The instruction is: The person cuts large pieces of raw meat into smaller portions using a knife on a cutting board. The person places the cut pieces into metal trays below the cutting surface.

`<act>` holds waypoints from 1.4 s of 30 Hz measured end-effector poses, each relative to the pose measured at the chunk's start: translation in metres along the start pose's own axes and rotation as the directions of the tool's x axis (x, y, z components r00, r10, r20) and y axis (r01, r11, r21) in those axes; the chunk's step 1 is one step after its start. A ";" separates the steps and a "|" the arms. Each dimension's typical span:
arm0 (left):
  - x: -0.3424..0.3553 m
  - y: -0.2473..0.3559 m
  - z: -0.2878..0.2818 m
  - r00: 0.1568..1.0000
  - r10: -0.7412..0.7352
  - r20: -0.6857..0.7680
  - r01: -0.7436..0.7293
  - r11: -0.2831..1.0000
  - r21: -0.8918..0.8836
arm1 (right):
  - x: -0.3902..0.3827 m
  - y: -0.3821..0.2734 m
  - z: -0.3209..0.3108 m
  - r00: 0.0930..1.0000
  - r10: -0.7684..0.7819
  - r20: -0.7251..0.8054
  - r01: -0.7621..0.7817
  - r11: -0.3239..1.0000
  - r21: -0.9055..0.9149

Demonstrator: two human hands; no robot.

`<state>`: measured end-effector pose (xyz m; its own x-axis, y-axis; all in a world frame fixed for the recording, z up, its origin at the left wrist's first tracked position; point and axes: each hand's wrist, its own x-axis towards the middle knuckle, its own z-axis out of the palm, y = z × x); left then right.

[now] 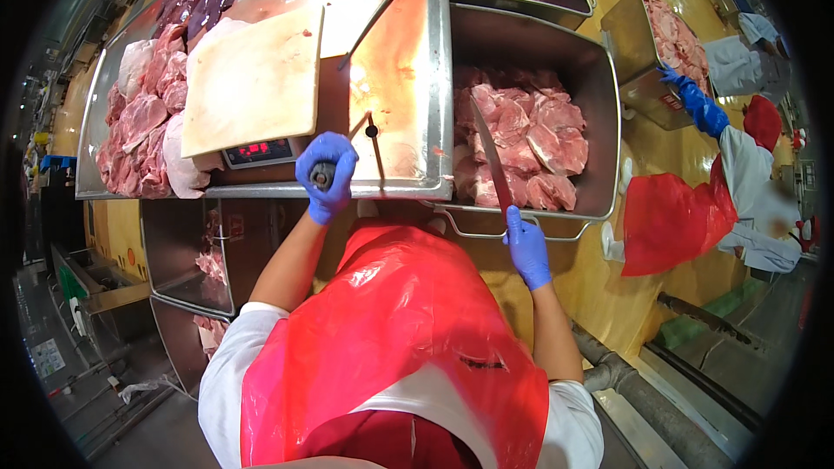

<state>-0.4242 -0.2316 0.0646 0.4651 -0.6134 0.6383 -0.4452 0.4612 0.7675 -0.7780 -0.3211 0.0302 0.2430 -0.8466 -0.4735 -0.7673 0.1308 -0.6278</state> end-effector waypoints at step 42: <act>-0.033 -0.110 -0.557 0.298 -0.952 -0.069 0.686 0.264 -0.678 | 0.019 -0.572 0.440 0.690 -0.490 0.533 0.214 0.841 0.497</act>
<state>0.0354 0.0951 -0.0080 0.6151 -0.5776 -0.5367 0.7206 0.1356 0.6799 -0.0736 -0.1846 0.1085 0.8600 -0.3728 -0.3485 -0.2989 0.1854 -0.9361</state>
